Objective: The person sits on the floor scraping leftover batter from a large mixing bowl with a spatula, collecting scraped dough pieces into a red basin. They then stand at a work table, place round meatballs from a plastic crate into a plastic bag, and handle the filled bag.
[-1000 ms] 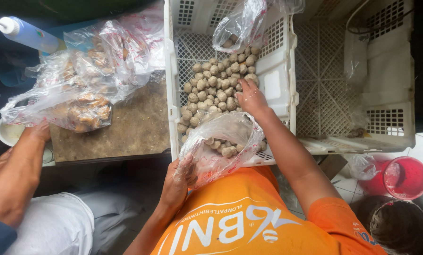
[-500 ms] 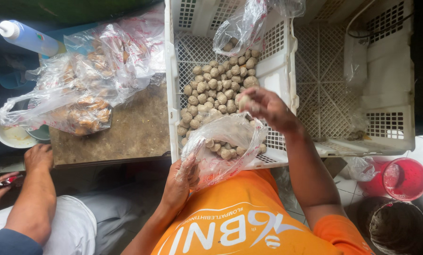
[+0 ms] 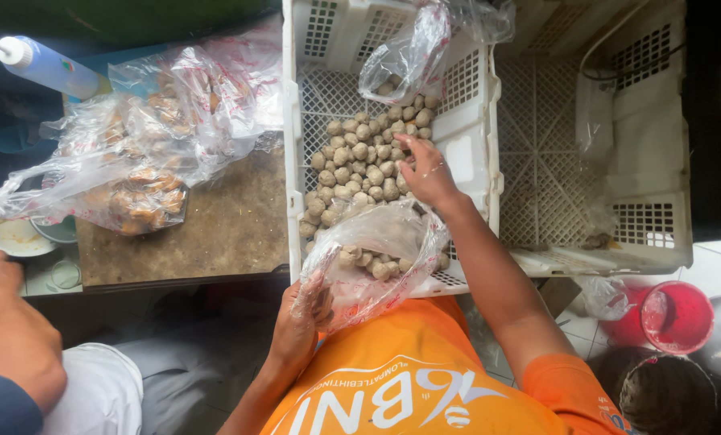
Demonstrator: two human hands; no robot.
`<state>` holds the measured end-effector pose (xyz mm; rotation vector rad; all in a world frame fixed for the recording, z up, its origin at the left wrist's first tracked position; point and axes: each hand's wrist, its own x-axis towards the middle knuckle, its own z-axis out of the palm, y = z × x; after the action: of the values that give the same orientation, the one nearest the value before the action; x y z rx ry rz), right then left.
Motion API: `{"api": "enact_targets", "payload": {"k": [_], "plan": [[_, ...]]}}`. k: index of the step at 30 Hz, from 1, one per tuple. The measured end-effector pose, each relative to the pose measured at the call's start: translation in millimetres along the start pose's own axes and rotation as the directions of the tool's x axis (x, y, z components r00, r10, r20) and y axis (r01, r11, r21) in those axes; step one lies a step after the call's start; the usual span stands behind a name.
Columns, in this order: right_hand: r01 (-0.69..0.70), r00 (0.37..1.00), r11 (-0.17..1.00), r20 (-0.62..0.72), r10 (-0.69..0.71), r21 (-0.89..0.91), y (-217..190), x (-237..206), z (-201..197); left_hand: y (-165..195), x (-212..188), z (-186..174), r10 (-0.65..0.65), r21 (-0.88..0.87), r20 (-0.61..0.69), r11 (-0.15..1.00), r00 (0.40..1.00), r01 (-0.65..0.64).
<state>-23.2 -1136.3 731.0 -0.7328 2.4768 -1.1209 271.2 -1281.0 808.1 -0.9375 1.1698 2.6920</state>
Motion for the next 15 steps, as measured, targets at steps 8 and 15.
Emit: {"api": "enact_targets", "payload": {"k": [8,15], "plan": [[0.205,0.976,0.908,0.147,-0.161,-0.365,8,11,28,-7,-3,-4,0.020,0.010,-0.003,1.000,1.000,-0.020],[-0.240,0.970,0.964,0.001,0.241,0.111,28,15,2,-8,0,-2,-0.017,0.003,-0.044,1.000,0.999,0.017]]}}
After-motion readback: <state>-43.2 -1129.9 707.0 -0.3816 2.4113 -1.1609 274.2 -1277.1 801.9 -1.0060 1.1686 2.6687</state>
